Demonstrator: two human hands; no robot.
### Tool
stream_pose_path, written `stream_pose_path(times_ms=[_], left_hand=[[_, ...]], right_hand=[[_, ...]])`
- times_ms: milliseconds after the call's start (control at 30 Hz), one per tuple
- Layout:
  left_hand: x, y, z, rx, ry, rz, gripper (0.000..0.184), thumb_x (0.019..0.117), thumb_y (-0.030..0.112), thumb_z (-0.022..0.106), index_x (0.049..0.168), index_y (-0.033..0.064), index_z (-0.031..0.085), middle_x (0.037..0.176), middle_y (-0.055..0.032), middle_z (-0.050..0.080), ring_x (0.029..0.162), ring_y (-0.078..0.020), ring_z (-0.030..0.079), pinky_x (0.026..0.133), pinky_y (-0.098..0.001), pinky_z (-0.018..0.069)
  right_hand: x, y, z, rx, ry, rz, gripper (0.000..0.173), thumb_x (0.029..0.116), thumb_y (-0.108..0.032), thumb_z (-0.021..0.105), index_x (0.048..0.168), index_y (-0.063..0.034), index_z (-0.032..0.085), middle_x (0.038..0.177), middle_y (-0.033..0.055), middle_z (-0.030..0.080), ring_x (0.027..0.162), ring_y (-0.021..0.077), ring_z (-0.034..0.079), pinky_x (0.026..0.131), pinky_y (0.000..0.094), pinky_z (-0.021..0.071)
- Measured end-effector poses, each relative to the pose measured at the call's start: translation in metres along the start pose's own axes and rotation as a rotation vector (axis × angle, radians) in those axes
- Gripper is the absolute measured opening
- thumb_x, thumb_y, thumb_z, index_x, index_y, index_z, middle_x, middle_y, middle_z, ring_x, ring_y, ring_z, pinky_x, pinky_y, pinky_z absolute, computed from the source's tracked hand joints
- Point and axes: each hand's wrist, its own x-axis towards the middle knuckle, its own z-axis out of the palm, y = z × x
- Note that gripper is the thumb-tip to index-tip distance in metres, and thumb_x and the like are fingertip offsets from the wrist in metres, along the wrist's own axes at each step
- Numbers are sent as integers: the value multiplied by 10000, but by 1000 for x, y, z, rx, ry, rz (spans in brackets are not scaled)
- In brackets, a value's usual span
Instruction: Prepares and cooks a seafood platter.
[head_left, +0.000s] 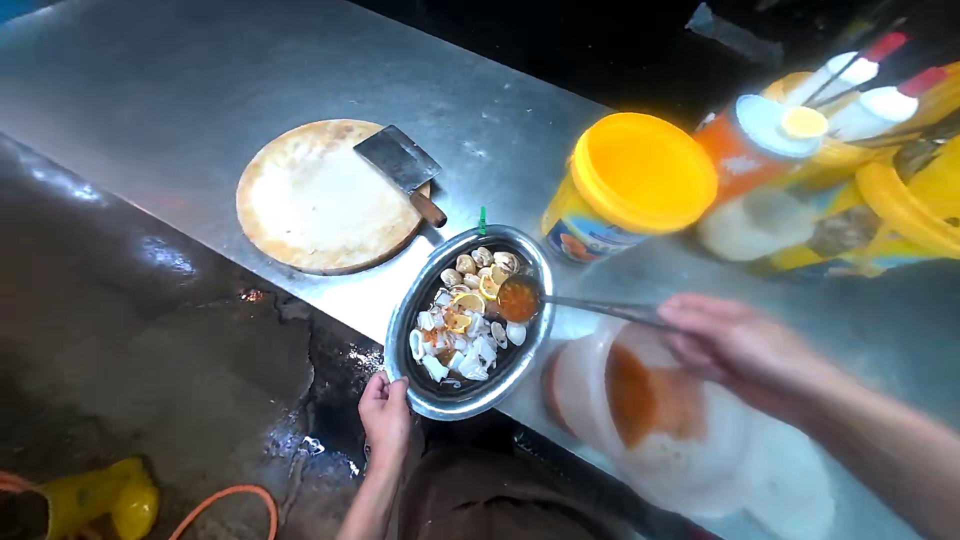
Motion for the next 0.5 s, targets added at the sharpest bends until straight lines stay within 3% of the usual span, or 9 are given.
stream_pose_path(times_ms=[300,500], left_hand=[[2,-7,3,-15,46,-19,166,894,-40,589,755,50,575,561,14,487,481,-73,485,482,-223,429],[2,-16,2,10,55,-37,190,892,-47,595,735,55,563,545,22,477,464,-68,464,463,-217,403]], right_hand=[[-5,11,5,-14,-6,-24,208,1096,-156,443,996,-85,612,636,22,520,452,54,412,413,174,341],[-11,13,4,150,-14,54,296,1118,-234,390,977,-117,622,638,-9,490,445,19,369,407,148,306]])
